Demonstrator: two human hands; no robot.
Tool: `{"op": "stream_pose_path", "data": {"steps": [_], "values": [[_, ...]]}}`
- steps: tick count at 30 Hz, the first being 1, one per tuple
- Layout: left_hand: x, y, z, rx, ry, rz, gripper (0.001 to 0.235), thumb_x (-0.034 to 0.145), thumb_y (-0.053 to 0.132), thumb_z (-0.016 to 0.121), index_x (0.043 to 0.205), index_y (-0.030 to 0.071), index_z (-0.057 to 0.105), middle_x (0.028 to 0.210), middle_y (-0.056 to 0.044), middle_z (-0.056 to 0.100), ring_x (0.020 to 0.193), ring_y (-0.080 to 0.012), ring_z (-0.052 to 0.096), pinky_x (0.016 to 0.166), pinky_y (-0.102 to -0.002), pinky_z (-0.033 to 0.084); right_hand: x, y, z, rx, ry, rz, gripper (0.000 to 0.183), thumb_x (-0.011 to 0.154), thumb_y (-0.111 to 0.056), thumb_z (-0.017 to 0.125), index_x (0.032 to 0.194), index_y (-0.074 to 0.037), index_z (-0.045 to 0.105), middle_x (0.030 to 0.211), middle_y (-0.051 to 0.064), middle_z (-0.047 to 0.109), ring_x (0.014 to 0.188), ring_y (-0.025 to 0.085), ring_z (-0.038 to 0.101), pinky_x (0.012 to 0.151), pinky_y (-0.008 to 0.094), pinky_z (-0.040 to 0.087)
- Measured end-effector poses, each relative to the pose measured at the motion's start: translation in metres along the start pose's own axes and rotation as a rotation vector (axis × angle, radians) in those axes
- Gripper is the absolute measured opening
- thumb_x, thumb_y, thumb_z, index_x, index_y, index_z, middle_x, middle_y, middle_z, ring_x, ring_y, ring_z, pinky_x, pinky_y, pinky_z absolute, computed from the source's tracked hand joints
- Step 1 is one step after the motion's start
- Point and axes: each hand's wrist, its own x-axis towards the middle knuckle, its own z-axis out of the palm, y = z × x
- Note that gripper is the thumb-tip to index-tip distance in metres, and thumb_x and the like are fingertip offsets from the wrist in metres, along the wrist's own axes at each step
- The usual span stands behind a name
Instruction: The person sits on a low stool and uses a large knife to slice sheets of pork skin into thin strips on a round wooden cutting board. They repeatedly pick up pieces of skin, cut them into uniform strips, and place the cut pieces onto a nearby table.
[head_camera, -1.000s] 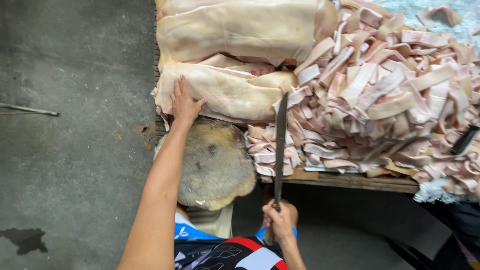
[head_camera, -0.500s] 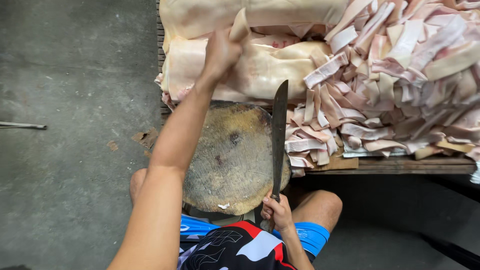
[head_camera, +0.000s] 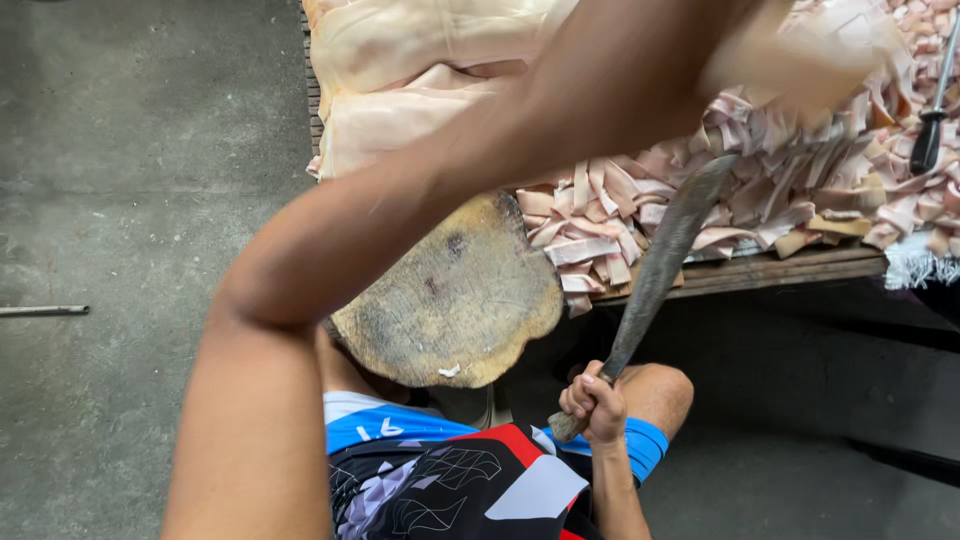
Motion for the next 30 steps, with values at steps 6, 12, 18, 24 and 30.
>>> {"op": "stream_pose_path", "data": {"steps": [6,12,18,24,30], "values": [[-0.217,0.098,-0.099,-0.189,-0.485,-0.032,0.022,0.079,0.014,0.071,0.073,0.011,0.050,0.122,-0.005,0.073,0.128,-0.0348,0.062,0.121,-0.062,0.036,-0.031,-0.006,-0.009,-0.099,-0.105,-0.006,0.025,0.094,-0.011,0.057,0.073,-0.011,0.044,0.050,0.001,0.041,0.041,0.012,0.041,0.047,0.032,0.039],[-0.433,0.147,-0.098,0.317,-0.619,-0.429,0.005,0.081,0.011,0.067,0.083,0.010,0.062,0.125,-0.005,0.069,0.129,-0.0389,0.055,0.111,-0.059,0.043,-0.022,0.042,-0.025,-0.332,-0.038,0.278,0.026,0.092,-0.012,0.068,0.074,-0.008,0.049,0.053,0.001,0.045,0.043,0.011,0.043,0.044,0.030,0.039],[-0.452,0.158,-0.069,-0.332,0.319,-1.528,0.034,0.087,0.018,0.073,0.116,0.010,0.057,0.119,-0.015,0.062,0.110,-0.0514,0.061,0.088,-0.057,0.052,-0.006,0.086,-0.016,-0.448,0.089,0.331,0.017,0.091,-0.014,0.071,0.087,-0.007,0.055,0.059,0.000,0.047,0.047,0.010,0.046,0.043,0.027,0.039],[-0.413,0.162,-0.049,0.006,0.065,-1.708,0.074,0.077,0.052,0.080,0.124,0.000,0.057,0.110,-0.025,0.066,0.098,-0.0463,0.065,0.081,-0.053,0.053,-0.007,0.081,0.010,-0.361,0.104,0.295,0.022,0.091,-0.013,0.069,0.109,-0.012,0.056,0.062,-0.004,0.043,0.049,0.007,0.044,0.043,0.025,0.039],[-0.410,0.170,-0.023,0.336,-0.308,-1.471,0.037,0.082,0.032,0.080,0.101,0.004,0.066,0.101,-0.020,0.069,0.096,-0.0406,0.066,0.081,-0.051,0.053,-0.004,0.062,0.026,-0.453,0.075,0.245,0.033,0.087,-0.008,0.066,0.117,-0.016,0.057,0.064,-0.004,0.045,0.048,0.007,0.045,0.041,0.025,0.039]]}}
